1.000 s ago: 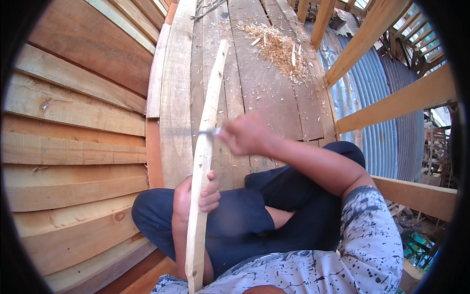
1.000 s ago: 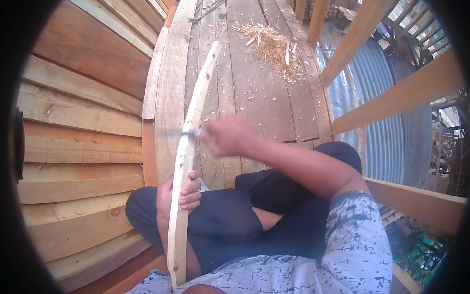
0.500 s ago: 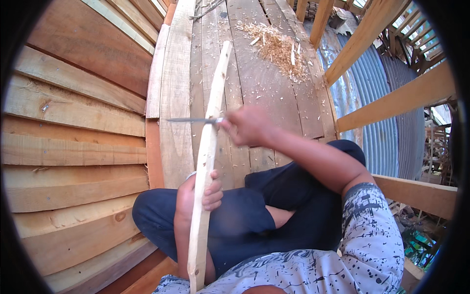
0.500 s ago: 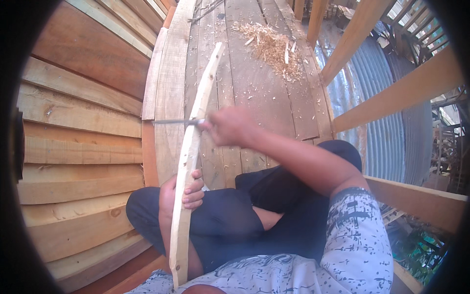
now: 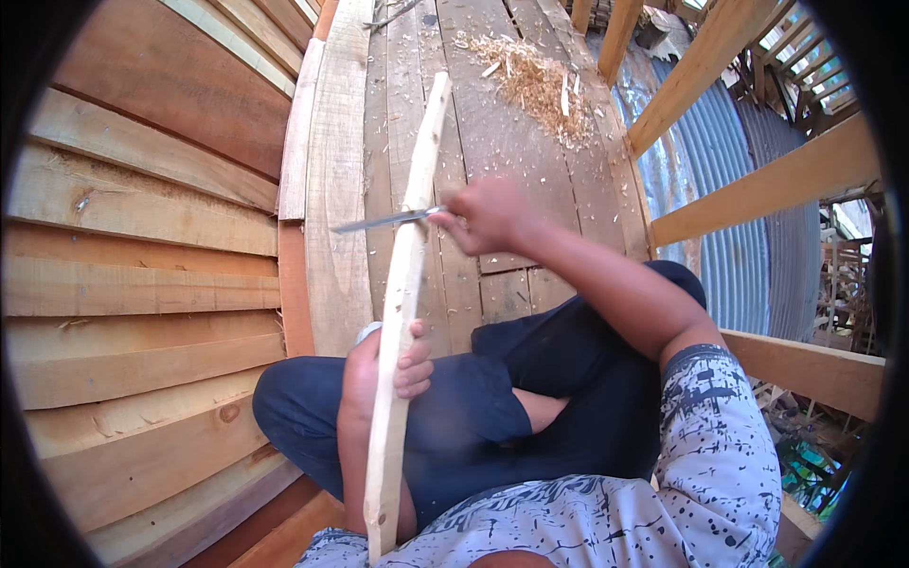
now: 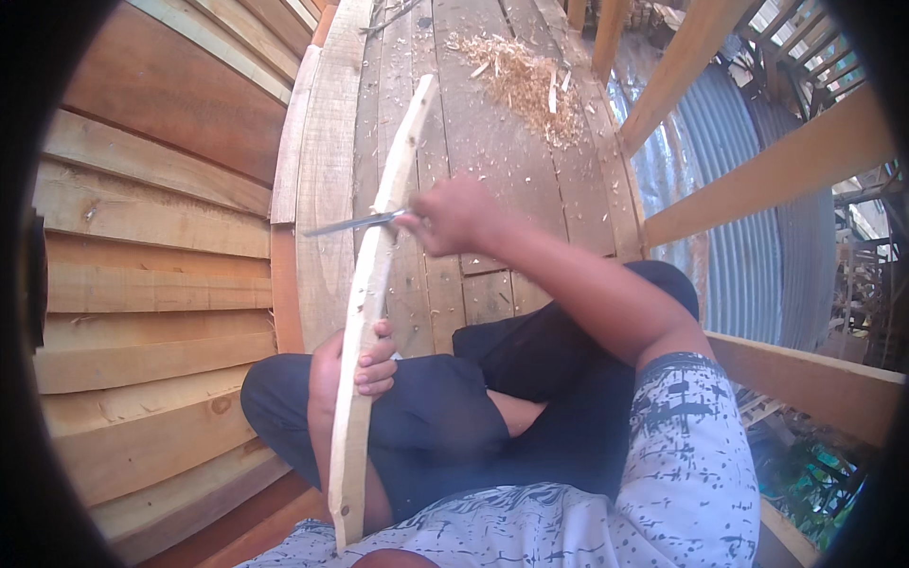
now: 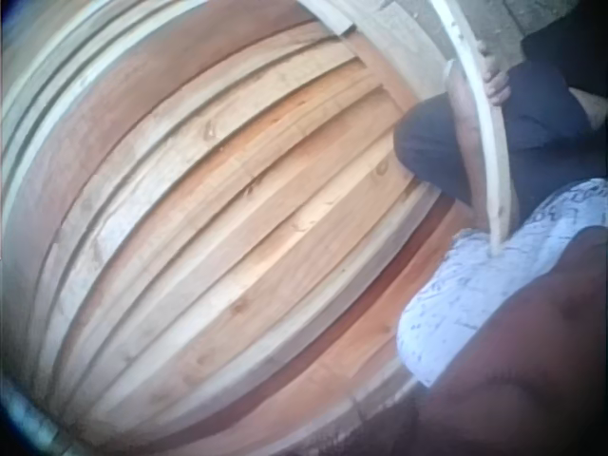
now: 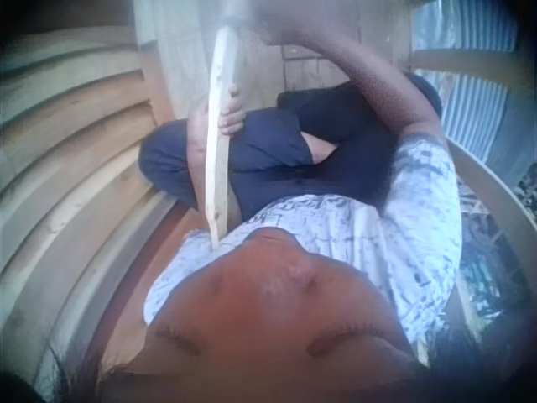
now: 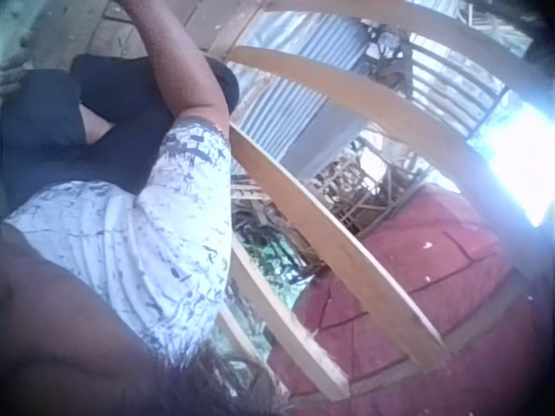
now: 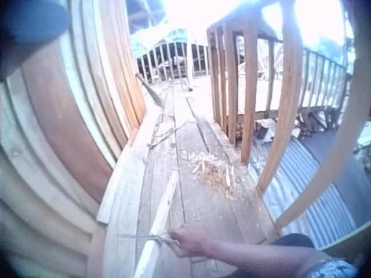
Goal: The person sits cross-legged on a wooden floor and uses a knife to shave and shape a long, thin piece of wood. They hold the wood with their left hand and repeatedly scrape the surface with the knife in their right hand, creating wood shavings that accumulate on the floor.
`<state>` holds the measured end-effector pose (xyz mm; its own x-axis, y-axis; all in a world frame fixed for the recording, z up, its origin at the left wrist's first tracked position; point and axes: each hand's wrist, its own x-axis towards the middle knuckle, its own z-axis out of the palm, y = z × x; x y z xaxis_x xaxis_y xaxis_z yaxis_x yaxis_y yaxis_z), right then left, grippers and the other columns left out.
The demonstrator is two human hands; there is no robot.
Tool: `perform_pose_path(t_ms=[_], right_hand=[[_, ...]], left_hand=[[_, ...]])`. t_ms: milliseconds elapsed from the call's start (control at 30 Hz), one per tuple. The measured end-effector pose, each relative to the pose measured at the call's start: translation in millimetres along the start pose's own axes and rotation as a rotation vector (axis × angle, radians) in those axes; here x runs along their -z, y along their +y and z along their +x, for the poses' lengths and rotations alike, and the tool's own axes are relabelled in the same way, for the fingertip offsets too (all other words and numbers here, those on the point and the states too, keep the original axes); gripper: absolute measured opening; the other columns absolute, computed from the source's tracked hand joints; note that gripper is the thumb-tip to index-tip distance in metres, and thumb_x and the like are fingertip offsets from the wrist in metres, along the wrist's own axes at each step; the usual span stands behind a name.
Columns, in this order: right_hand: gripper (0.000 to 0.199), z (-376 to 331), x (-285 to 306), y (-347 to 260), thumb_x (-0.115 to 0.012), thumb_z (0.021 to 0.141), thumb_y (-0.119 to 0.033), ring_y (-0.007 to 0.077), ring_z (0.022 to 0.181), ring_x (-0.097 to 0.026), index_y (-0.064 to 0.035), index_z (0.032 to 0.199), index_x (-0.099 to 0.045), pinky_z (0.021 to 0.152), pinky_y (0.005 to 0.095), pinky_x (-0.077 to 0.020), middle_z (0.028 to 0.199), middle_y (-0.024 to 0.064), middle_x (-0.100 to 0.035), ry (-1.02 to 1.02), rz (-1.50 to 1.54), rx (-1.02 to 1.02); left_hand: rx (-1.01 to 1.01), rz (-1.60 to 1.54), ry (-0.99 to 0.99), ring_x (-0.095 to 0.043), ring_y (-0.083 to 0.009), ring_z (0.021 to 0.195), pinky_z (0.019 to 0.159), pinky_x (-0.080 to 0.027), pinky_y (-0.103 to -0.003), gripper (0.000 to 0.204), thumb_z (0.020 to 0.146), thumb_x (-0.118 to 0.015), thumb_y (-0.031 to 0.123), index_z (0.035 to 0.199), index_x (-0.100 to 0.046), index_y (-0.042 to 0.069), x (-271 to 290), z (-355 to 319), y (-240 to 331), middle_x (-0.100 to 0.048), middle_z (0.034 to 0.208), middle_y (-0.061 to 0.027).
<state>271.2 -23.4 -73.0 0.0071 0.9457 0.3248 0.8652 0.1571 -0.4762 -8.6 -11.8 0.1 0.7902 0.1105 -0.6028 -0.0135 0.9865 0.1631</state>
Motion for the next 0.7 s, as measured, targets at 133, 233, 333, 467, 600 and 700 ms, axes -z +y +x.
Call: perform_pose_path(t_ms=[133,233,333,467,600,700], right_hand=[[0.042,-4.4,12.2,-32.7,-0.059,0.092,-0.042,0.0372,0.052,-0.060,-0.0096,0.065,-0.056,0.048,0.0468,-0.0455,0.052,0.0138,-0.054,-0.046,-0.022,0.092],[0.040,13.7,6.7,4.9,-0.060,0.091,-0.040,0.0379,0.053,-0.061,-0.0085,0.067,-0.057,0.051,0.0472,-0.0474,0.053,0.0159,-0.055,0.070,-0.041,-0.284],[0.044,-3.7,0.1,-23.8,-0.056,0.093,-0.045,0.0366,0.053,-0.062,-0.0096,0.070,-0.065,0.052,0.0456,-0.0482,0.055,0.0150,-0.059,0.005,-0.027,-0.067],[0.042,2.5,10.8,12.6,-0.057,0.091,-0.047,0.0377,0.054,-0.061,-0.0104,0.071,-0.065,0.053,0.0472,-0.0482,0.055,0.0155,-0.058,-0.142,-0.026,-0.013],[0.038,-8.0,-5.2,-37.9,-0.061,0.089,-0.039,0.0395,0.053,-0.059,-0.0078,0.067,-0.059,0.052,0.0491,-0.0455,0.054,0.0159,-0.056,-0.013,0.050,-0.116],[0.037,-2.6,-6.6,-17.8,-0.061,0.091,-0.039,0.0398,0.057,-0.062,-0.0072,0.073,-0.065,0.054,0.0502,-0.0472,0.059,0.0192,-0.059,-0.042,0.063,-0.156]], left_hand=[[-0.023,0.017,-0.060,-0.038,-0.0095,0.050,0.044,-0.034,-0.023,0.027,0.104,-0.035,0.030,0.106,-0.048,0.007,0.2,-5.4,1.1,-0.043,0.068,-0.0001],[-0.012,0.077,-0.005,-0.037,-0.0096,0.049,0.044,-0.033,-0.024,0.027,0.104,-0.035,0.031,0.106,-0.048,0.008,0.0,3.8,-2.2,-0.042,0.068,0.0007],[-0.007,0.070,-0.046,-0.037,-0.0098,0.049,0.044,-0.033,-0.024,0.027,0.104,-0.035,0.030,0.106,-0.049,0.007,3.4,-2.4,-1.7,-0.042,0.068,0.0006],[-0.009,0.017,-0.038,-0.037,-0.0098,0.049,0.044,-0.033,-0.024,0.029,0.104,-0.035,0.032,0.106,-0.049,0.007,3.5,-5.6,-1.2,-0.042,0.068,0.0006],[-0.030,-0.013,-0.071,-0.037,-0.0097,0.049,0.043,-0.032,-0.024,0.030,0.105,-0.035,0.034,0.106,-0.049,0.007,11.0,-3.8,5.2,-0.043,0.067,0.0005],[-0.048,0.033,-0.043,-0.037,-0.0095,0.049,0.043,-0.032,-0.024,0.030,0.105,-0.035,0.034,0.106,-0.050,0.007,5.6,-6.4,0.4,-0.043,0.067,0.0005]])
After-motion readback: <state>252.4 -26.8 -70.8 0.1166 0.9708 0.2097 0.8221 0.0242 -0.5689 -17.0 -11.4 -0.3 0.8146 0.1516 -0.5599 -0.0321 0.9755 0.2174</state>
